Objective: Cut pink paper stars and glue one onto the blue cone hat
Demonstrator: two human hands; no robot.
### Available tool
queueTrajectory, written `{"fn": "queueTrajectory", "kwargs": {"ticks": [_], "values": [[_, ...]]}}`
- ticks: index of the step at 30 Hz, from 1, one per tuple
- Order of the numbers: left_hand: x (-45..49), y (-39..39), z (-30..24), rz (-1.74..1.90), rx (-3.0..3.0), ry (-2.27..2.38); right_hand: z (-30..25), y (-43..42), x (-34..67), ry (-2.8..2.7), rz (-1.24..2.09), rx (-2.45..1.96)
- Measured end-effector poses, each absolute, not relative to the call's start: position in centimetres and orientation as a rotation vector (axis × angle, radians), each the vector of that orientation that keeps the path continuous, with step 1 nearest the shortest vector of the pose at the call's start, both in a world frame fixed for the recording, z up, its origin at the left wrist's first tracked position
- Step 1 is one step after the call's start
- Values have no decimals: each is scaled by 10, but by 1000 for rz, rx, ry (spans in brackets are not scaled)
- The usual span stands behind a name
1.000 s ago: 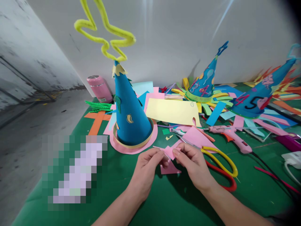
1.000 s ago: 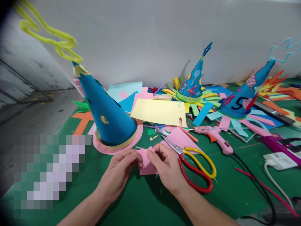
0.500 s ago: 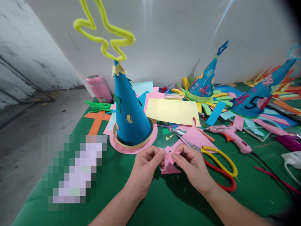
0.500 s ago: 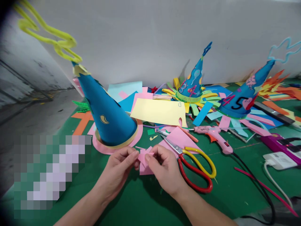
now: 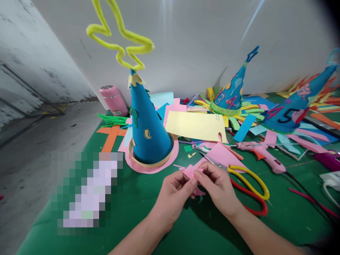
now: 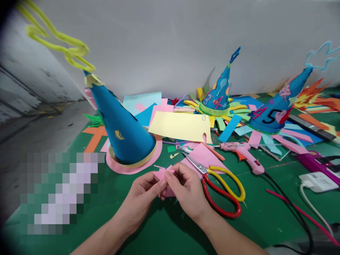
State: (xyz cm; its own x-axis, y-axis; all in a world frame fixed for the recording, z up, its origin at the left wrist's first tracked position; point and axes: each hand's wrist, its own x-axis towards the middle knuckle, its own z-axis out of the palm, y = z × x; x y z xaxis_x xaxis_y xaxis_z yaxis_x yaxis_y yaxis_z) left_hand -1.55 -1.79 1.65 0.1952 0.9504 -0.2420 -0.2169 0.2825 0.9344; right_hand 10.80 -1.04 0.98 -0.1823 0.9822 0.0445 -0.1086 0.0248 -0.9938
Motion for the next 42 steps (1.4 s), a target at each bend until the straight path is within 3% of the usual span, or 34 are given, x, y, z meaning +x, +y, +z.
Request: {"fn": "queueTrajectory", "kwargs": {"ticks": [17,30,37,42], "values": [[-19,-17,14,975,979,1040,6,-9,111,-1347,1230,-1105],[-27,-12,8,1238,872,1122,2,-5,114,-1266,1130,-1151],[-21,-17,10,1056,1009,1079,0,-7,109,-1371,1181,-1113],[-19,-18,13,1064,1011,1187,2,0,118,-1302,1017,-1171]]}}
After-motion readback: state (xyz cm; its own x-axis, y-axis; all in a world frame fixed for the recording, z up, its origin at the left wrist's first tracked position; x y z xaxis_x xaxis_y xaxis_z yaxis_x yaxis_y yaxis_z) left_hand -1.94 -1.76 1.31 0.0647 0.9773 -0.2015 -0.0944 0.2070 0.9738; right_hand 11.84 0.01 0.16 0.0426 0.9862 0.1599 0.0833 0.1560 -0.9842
